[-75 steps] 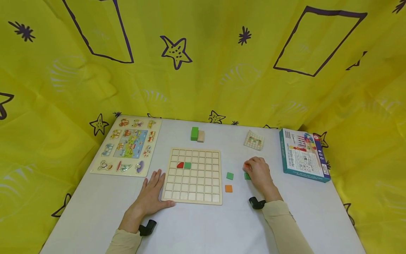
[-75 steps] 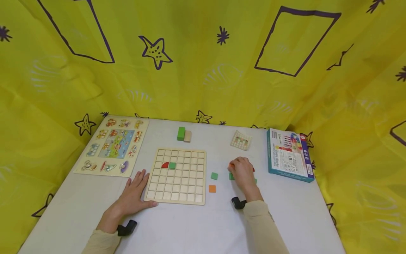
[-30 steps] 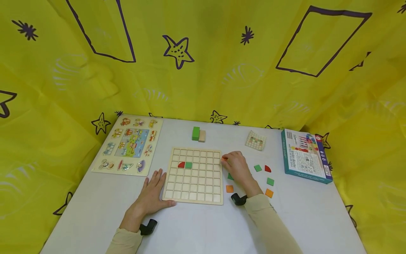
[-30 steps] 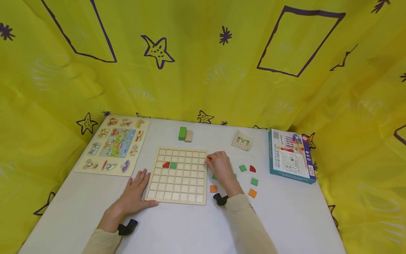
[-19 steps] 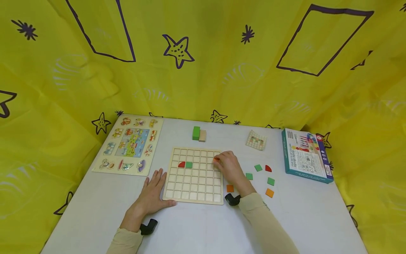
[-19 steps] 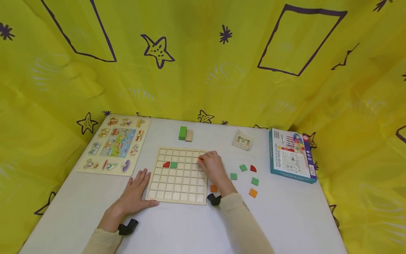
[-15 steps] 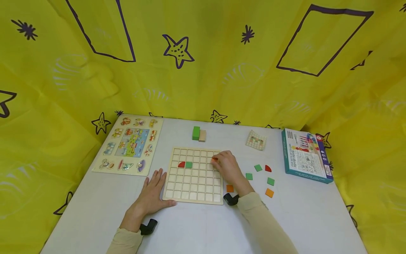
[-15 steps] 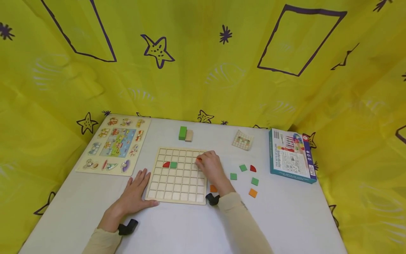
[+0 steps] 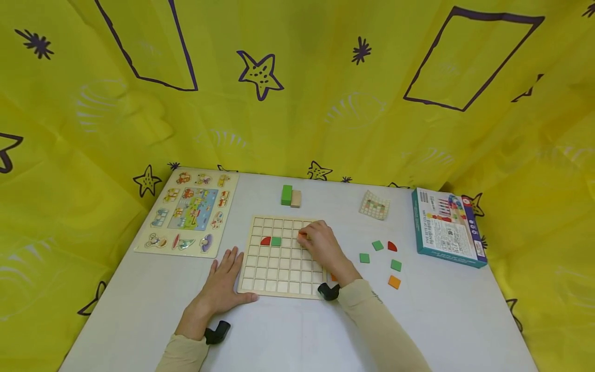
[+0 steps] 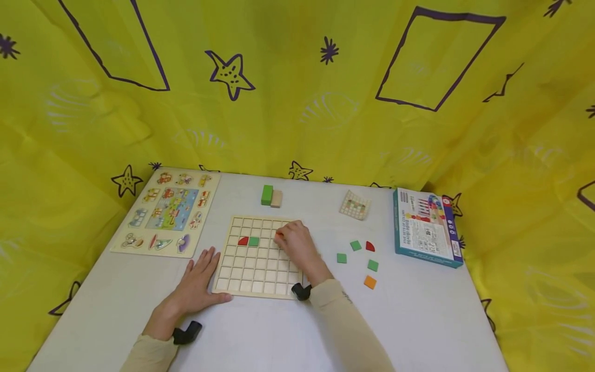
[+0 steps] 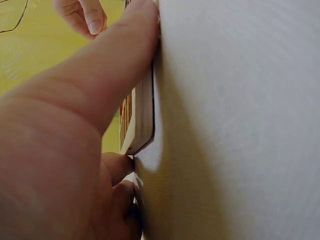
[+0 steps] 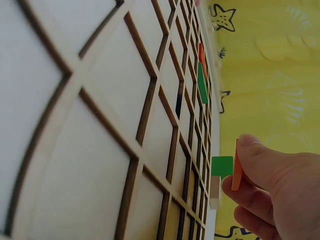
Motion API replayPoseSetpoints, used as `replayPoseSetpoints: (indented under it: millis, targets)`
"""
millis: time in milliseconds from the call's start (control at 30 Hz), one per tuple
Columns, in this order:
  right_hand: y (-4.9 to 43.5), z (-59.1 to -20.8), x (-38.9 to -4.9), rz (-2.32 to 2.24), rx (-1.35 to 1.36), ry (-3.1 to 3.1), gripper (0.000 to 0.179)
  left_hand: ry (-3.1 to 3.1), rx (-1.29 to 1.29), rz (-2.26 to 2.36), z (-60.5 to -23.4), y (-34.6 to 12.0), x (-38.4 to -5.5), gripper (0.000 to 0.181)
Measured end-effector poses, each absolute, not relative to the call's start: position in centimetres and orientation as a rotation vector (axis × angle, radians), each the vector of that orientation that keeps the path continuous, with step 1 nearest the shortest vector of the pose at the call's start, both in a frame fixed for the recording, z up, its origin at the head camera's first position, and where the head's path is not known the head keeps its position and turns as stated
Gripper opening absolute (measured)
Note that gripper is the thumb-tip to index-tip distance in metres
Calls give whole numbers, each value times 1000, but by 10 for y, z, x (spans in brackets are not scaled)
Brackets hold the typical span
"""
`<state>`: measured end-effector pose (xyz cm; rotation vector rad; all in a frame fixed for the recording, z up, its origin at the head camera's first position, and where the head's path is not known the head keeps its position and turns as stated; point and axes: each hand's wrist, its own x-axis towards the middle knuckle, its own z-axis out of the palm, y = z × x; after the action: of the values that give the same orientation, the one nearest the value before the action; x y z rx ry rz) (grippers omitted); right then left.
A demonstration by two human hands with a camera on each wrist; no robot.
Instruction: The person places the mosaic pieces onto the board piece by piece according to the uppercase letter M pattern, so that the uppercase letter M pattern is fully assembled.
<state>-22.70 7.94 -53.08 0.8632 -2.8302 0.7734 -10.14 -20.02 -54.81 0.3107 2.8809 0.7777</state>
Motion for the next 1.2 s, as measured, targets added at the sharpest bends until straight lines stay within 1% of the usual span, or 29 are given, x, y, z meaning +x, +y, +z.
replayPoseSetpoints:
  millis: [300, 667, 1200]
  targets:
    - [68, -534, -227, 704, 935, -2839, 24, 2879, 312, 783, -549, -200, -102, 116]
    - [53, -536, -227, 606, 1010, -2828, 21, 2881, 319, 788, -550, -201, -102, 116]
    - [42, -535, -224, 490, 1030, -2804, 21, 2889, 325, 791, -550, -201, -101, 116]
